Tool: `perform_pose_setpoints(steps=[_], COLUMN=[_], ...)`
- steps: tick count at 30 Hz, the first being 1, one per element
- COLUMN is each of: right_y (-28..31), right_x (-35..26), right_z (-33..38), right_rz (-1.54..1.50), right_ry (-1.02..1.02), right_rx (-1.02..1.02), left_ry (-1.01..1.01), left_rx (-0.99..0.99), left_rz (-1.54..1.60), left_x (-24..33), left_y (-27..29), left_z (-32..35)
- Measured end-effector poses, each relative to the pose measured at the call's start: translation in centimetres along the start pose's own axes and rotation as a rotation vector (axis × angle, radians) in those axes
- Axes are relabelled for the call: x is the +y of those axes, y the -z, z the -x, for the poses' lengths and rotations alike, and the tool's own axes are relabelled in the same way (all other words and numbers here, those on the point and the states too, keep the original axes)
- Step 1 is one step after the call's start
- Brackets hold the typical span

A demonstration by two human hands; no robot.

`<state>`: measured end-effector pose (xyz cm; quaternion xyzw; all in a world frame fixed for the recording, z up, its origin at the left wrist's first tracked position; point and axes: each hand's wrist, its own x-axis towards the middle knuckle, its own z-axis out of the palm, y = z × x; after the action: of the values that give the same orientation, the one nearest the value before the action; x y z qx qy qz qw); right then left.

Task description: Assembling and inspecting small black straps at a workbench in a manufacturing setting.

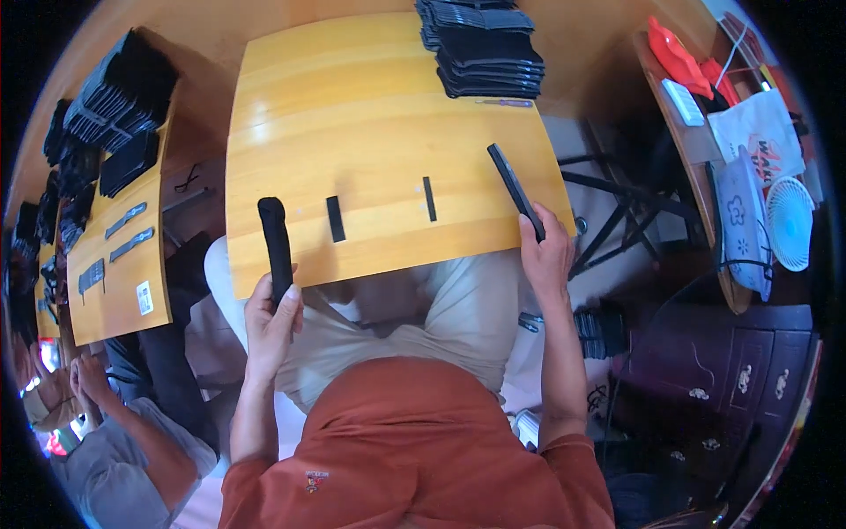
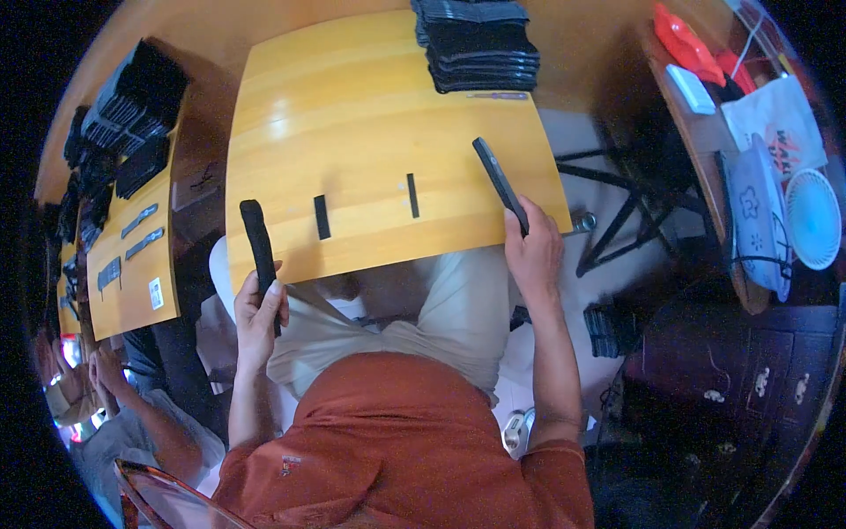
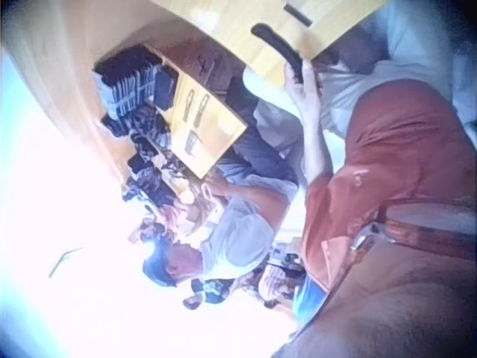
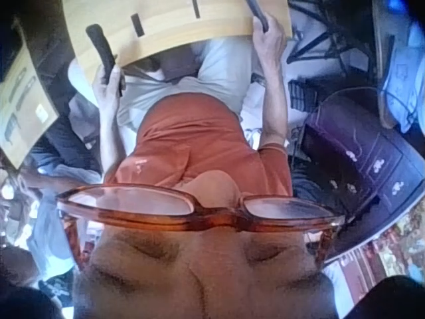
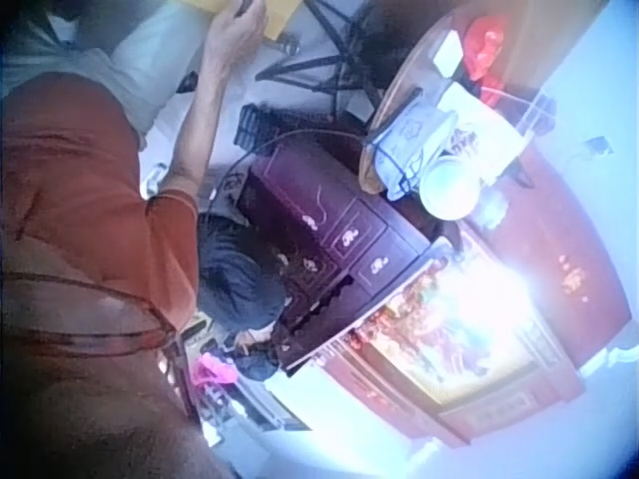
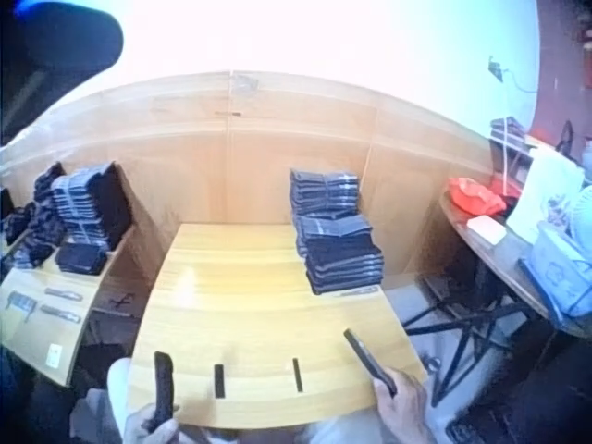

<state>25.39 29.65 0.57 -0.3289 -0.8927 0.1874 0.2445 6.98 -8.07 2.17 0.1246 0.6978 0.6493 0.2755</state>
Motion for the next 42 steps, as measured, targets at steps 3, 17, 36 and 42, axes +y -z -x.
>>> perform_pose_setpoints(steps=[3,17,36,42], right_y=[0.2,-13.6,-22.2,-18.1], right_x=[1.2,15.1,19.1,20.6], right_z=[1.7,24.5,32.5,32.0], right_rz=[-0.005,-0.303,0.068,0.034], right_ry=[-0.030,-0.603,-0.668,-0.568], right_rx=[0.122,0.162,-0.548,-0.719], left_ry=[-0.005,-0.058,-0.079,-0.075], left_rx=[-0.012,-0.064,-0.106,-0.134], left_rz=[-0.056,-0.183,-0.282,-0.306], left_x=[-0.6,-0.2,0.8,0.8], left_y=[-0.5,-3.9,-7.3,-8.3], left_z=[-0.2,0.1,2.0,1.8])
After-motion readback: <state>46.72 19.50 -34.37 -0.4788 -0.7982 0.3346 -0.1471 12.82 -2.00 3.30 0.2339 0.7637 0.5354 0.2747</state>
